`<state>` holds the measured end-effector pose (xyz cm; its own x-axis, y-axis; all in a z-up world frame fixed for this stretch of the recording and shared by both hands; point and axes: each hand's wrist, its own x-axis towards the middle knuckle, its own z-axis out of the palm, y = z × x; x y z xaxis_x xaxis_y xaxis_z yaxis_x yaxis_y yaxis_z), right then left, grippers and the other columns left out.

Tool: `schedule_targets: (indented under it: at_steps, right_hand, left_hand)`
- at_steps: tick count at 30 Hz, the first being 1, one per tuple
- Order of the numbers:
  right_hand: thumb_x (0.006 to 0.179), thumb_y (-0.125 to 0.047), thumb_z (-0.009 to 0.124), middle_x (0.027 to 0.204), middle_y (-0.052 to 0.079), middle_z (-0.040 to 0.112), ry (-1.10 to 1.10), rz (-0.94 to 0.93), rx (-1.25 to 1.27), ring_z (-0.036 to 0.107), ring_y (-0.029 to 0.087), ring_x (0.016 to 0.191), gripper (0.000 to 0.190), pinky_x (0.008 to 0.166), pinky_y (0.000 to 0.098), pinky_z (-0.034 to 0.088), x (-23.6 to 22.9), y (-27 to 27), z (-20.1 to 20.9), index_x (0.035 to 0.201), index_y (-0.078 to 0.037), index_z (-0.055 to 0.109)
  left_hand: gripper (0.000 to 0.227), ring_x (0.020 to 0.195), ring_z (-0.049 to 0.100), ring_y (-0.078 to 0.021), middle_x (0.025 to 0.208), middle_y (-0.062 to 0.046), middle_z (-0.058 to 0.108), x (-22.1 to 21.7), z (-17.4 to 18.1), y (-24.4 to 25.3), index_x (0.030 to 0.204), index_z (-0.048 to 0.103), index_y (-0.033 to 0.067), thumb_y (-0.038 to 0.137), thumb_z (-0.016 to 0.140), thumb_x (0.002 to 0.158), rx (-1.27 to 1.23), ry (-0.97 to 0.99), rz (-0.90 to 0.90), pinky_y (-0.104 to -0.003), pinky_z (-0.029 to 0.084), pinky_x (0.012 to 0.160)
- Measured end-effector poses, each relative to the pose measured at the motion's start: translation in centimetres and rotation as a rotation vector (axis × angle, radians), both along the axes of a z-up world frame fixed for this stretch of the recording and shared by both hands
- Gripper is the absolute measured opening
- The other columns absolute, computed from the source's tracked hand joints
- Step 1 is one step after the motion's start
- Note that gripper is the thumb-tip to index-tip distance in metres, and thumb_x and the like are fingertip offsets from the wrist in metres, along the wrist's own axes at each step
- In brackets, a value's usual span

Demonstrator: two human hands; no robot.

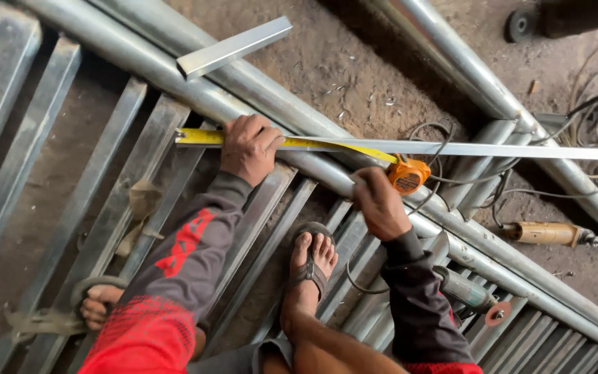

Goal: Measuring and cutting metal strips using a tape measure and an angle grinder in a fabrication setting.

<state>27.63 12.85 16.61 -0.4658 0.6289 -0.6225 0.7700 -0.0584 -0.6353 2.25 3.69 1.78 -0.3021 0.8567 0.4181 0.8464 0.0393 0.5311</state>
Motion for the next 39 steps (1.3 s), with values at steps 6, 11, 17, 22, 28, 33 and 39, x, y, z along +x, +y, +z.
schedule_targets:
  at_steps: [6,11,17,22,28,33,39]
  right_hand:
    - [0.077,-0.041,0.088,0.074,-0.002,0.057,-0.285,-0.565,0.690,0.062,0.019,0.071,0.048,0.068,0.0385,0.049,10.2,3.1,-6.2,0.103,-0.023,0.052]
    - [0.058,-0.028,0.098,0.130,0.017,0.045,-0.231,-0.234,0.857,0.043,0.046,0.127,0.075,0.104,0.0561,0.043,9.3,3.3,-6.6,0.102,-0.005,0.041]
    - [0.062,0.005,0.086,0.124,0.027,0.057,0.000,-0.669,0.347,0.062,0.049,0.115,0.082,0.089,0.0458,0.061,9.2,5.0,-8.3,0.132,-0.003,0.044]
    - [0.057,-0.028,0.092,0.114,0.012,0.071,-0.206,-0.587,0.453,0.073,0.026,0.099,0.078,0.084,0.0341,0.060,11.9,4.2,-7.0,0.124,-0.010,0.055]
    - [0.069,-0.034,0.090,0.113,0.018,0.067,-0.409,-0.658,0.699,0.070,0.027,0.095,0.068,0.069,0.0333,0.061,21.3,4.0,-7.3,0.115,-0.002,0.053]
    - [0.058,-0.058,0.085,0.104,0.015,0.068,-0.683,-0.855,0.614,0.067,0.035,0.100,0.080,0.082,0.0437,0.051,27.9,4.9,-11.2,0.110,-0.007,0.053]
    - [0.085,-0.049,0.081,0.085,0.018,0.064,-0.489,-0.761,0.695,0.067,0.043,0.092,0.052,0.081,0.0593,0.048,27.7,2.3,-11.4,0.093,-0.006,0.052]
  left_hand:
    - [0.026,0.067,0.057,-0.0205,0.082,0.004,0.048,1.9,2.8,2.1,0.081,0.057,0.0229,0.034,0.075,0.097,-0.018,0.224,-0.085,-0.041,0.043,0.073]
    - [0.020,0.100,0.062,-0.0317,0.101,-0.007,0.059,8.8,9.7,4.8,0.102,0.070,0.0194,0.014,0.067,0.083,0.127,0.058,-0.225,-0.050,0.043,0.087]
    - [0.056,0.121,0.056,-0.0403,0.126,-0.020,0.055,8.0,14.2,3.5,0.131,0.062,0.0076,0.012,0.078,0.077,0.047,0.069,-0.235,-0.056,0.036,0.101]
    - [0.102,0.135,0.055,-0.0444,0.146,-0.027,0.060,-0.7,10.9,1.8,0.149,0.059,-0.0008,0.041,0.093,0.062,-0.287,0.325,-0.091,-0.063,0.036,0.104]
    - [0.052,0.099,0.065,-0.0198,0.106,0.006,0.068,-6.3,4.4,-0.6,0.121,0.077,0.0271,0.027,0.092,0.072,-0.276,0.561,-0.071,-0.036,0.044,0.094]
    - [0.030,0.093,0.061,-0.0316,0.098,-0.004,0.064,-3.7,0.1,-2.3,0.106,0.072,0.0197,0.028,0.081,0.078,-0.373,0.392,-0.130,-0.043,0.048,0.076]
    - [0.033,0.102,0.069,-0.0195,0.104,0.004,0.063,1.5,-1.7,-1.4,0.113,0.073,0.0210,0.034,0.082,0.085,-0.328,0.379,-0.088,-0.033,0.060,0.083]
